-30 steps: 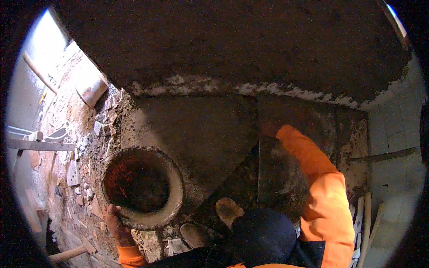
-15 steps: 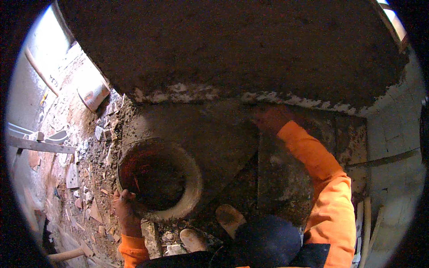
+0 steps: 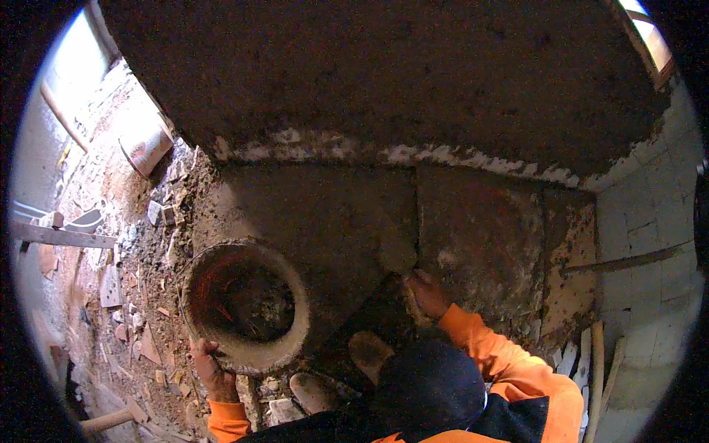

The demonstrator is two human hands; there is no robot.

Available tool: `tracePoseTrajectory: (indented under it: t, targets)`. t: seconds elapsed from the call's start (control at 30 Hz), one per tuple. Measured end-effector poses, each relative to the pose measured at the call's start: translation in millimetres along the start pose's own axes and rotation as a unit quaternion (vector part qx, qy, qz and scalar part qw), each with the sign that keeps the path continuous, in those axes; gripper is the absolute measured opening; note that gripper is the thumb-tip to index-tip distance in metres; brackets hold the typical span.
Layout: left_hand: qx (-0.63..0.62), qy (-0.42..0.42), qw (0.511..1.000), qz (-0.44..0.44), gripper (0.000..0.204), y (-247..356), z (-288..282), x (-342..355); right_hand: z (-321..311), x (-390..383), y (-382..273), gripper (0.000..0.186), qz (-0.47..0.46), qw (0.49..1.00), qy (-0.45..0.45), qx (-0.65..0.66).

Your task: The person applies wet plaster to a wall and floor area using a trowel and a smoothing board, then uses a long level to flatten the surface.

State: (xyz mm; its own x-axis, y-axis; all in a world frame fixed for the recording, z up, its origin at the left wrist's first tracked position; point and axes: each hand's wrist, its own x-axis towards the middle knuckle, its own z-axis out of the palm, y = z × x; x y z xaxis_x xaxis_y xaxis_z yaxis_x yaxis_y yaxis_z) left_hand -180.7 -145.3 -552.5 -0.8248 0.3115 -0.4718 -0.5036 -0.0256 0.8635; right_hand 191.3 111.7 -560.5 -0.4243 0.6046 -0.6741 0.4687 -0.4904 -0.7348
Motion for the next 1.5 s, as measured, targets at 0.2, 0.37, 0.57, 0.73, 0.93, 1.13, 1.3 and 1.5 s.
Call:
tracePoseTrajectory:
  t: [0.2,0.37,0.57,0.73,0.93,1.13,1.3,1.5]
  targets:
    - [0.047,0.009,0.999,0.020,0.006,0,-6,4,26,134,15,0.040,-0.131,0.953,0.215,0.170]
    - [0.072,-0.001,0.997,-0.001,0.005,-14,-20,12,19,194,4,0.043,-0.225,0.895,0.386,0.005]
    - [0.100,0.058,0.992,0.046,0.008,-18,-38,14,18,148,30,0.051,-0.223,0.879,0.321,-0.272]
    - [0.060,-0.031,0.994,0.085,0.009,-8,-4,3,14,97,-31,0.049,-0.042,0.846,0.182,-0.500]
    - [-0.007,0.043,0.993,0.108,0.007,1,-2,-9,8,65,-7,0.043,-0.272,0.841,0.118,-0.453]
    - [0.033,0.119,0.988,0.089,0.018,3,-96,4,10,27,-30,0.049,-0.173,0.732,-0.019,-0.659]
    - [0.054,0.104,0.988,0.103,0.020,9,-98,-10,-43,191,11,0.045,-0.245,0.664,-0.080,-0.702]
    - [-0.003,0.106,0.992,0.069,0.027,12,-79,-16,-52,241,-107,0.042,-0.251,0.727,0.093,-0.633]
